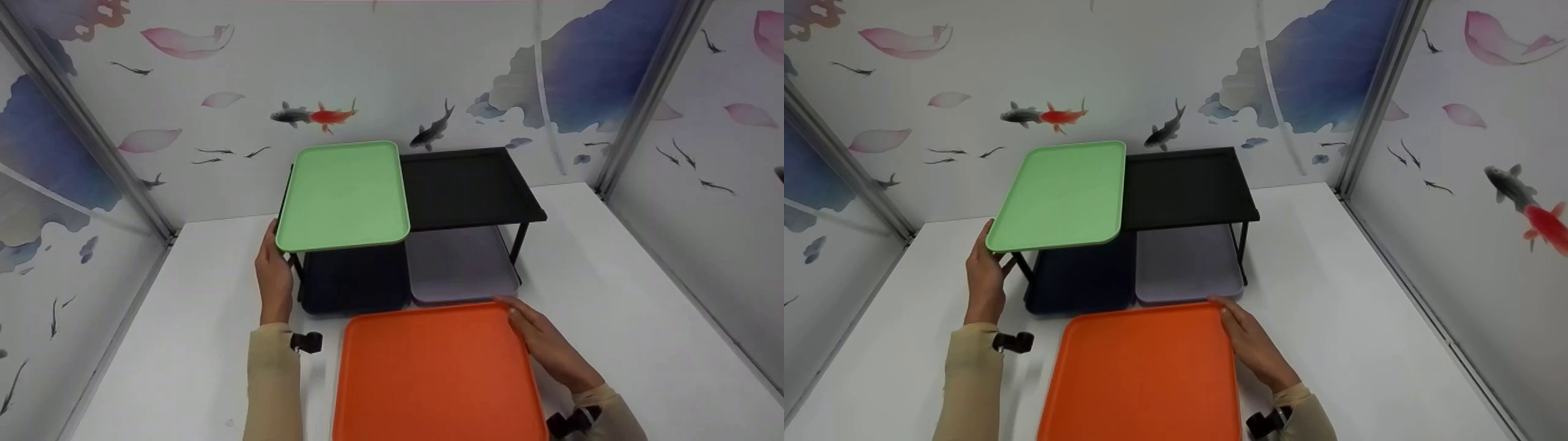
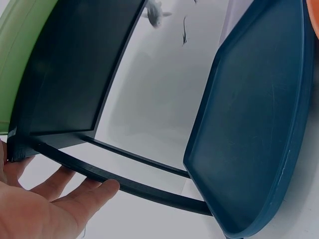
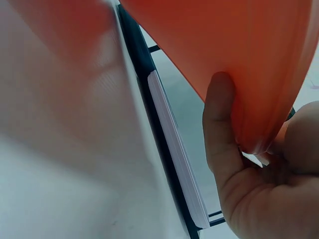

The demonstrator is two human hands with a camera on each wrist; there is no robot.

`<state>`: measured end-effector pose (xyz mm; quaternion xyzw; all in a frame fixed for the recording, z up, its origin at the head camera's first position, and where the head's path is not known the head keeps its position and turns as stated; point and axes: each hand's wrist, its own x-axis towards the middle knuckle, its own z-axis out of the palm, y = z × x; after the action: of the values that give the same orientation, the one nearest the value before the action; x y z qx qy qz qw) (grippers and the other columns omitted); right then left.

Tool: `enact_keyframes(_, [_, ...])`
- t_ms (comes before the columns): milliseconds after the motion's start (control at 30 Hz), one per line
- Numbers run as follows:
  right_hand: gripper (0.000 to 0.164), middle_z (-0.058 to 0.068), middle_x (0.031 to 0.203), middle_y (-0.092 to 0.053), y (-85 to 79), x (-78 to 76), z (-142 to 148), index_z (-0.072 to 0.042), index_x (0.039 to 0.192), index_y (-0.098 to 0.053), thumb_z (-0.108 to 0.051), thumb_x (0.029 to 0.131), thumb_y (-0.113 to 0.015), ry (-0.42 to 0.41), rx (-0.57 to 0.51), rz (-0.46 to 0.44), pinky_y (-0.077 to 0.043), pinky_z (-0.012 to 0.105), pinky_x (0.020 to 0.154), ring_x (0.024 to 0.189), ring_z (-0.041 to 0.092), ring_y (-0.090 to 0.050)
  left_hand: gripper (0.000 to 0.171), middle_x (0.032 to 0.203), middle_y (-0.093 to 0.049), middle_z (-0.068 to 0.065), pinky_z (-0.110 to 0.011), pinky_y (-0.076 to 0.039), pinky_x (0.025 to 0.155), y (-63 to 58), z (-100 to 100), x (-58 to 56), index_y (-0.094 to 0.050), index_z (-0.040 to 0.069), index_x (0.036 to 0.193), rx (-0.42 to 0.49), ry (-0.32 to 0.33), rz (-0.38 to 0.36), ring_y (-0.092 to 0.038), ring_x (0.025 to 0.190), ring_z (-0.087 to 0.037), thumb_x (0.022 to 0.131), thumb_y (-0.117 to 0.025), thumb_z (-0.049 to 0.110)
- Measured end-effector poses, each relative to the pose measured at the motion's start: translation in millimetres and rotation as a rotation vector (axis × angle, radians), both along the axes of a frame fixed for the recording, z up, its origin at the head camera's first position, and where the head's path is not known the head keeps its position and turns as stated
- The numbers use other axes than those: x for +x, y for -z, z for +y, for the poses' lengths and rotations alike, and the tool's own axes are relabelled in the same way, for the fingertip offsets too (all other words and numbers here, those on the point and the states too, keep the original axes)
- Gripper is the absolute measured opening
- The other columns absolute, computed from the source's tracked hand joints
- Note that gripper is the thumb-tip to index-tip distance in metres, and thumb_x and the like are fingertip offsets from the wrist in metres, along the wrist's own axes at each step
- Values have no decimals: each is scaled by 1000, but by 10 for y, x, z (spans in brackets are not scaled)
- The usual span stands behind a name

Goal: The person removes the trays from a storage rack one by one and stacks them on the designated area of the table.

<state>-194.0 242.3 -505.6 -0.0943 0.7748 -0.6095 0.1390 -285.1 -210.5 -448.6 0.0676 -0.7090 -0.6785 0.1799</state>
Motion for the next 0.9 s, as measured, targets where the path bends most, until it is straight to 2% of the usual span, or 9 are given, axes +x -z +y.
enact_keyframes(200, [53,16,164,-32,4,3,-2,-11,159,-37,-35,113,-40,12,1,-2,-27,48,119,149,34,-30,58,164,-37,4,-46,-39,117,-6,4,14,-33,31,161,-2,7,5,-40,146,-18,109,-26,56])
enact_keyframes(367, [52,17,162,-35,25,-5,8,-11,159,-38,-34,113,-40,11,25,14,-34,44,115,146,35,-37,57,164,-36,6,-45,-38,118,-12,7,21,-33,32,161,1,13,5,-39,147,-16,110,-25,55])
enact_keyframes(533, [49,16,163,-35,40,-18,8,-13,158,-40,-30,113,-42,28,56,6,-36,41,112,146,34,-37,54,164,-35,7,-45,-36,119,0,4,25,-33,32,161,2,18,22,-36,149,-15,111,-24,50])
enact_keyframes(633, [50,18,163,-34,32,-16,15,-11,159,-38,-30,113,-42,35,65,-7,-37,42,112,147,35,-36,53,164,-35,7,-44,-36,120,6,1,14,-33,31,161,4,16,21,-36,149,-14,112,-24,49])
enact_keyframes(733, [54,22,158,-40,21,-11,27,-5,159,-35,-32,112,-43,40,80,-14,-46,41,104,140,37,-45,53,164,-36,8,-43,-36,119,5,-2,4,-34,31,161,7,11,14,-36,149,-14,111,-25,50])
enact_keyframes(900, [57,23,145,-53,18,-23,40,1,157,-34,-31,112,-44,36,85,-23,-54,35,88,116,28,-61,55,163,-36,8,-42,-37,119,-7,6,10,-34,31,161,3,3,2,-37,148,-13,111,-25,52])
